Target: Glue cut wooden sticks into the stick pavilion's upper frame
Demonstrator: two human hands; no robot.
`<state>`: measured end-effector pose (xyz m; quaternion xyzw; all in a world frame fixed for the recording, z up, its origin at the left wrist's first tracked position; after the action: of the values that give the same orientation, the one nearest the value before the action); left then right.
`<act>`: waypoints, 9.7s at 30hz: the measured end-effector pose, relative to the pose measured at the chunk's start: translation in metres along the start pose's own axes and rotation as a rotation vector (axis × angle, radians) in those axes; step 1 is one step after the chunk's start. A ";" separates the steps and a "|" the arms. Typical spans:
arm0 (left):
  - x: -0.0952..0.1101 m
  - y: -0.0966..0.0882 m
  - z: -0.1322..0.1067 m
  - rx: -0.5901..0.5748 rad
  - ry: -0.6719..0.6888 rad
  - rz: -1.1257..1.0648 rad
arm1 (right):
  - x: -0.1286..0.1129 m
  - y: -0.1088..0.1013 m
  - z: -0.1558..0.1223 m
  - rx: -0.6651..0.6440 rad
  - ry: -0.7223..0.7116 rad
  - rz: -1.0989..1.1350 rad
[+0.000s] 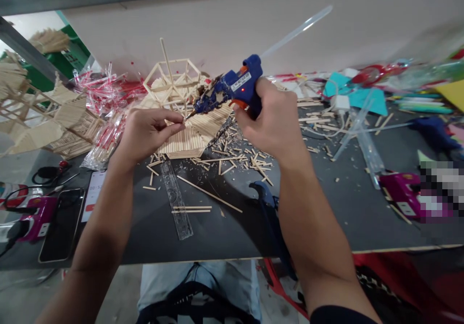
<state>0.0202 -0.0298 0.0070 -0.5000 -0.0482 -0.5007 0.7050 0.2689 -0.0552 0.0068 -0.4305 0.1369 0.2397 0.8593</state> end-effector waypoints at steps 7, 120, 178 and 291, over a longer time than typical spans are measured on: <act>0.000 0.000 -0.001 -0.013 -0.015 0.009 | -0.001 -0.002 0.001 -0.009 -0.026 -0.007; 0.013 0.033 -0.002 0.456 -0.449 -1.175 | 0.010 0.009 0.000 0.075 -0.012 0.160; 0.006 -0.089 -0.022 0.425 -0.236 -0.772 | 0.160 0.026 -0.023 -1.022 0.405 -0.147; -0.008 -0.032 0.006 0.165 -0.124 -0.546 | -0.091 0.035 0.010 -0.361 0.228 1.058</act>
<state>-0.0048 -0.0203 0.0263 -0.4390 -0.2647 -0.6348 0.5782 0.1732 -0.0558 0.0293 -0.4667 0.3827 0.6090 0.5147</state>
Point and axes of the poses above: each hand's wrist, its own z-axis towards the middle knuckle, its own y-axis out of the palm, x = y × z, the point moved 3 cm from there along z, towards the middle knuckle, and after that the axes turned 1 degree about z, right-handed, at the moved point
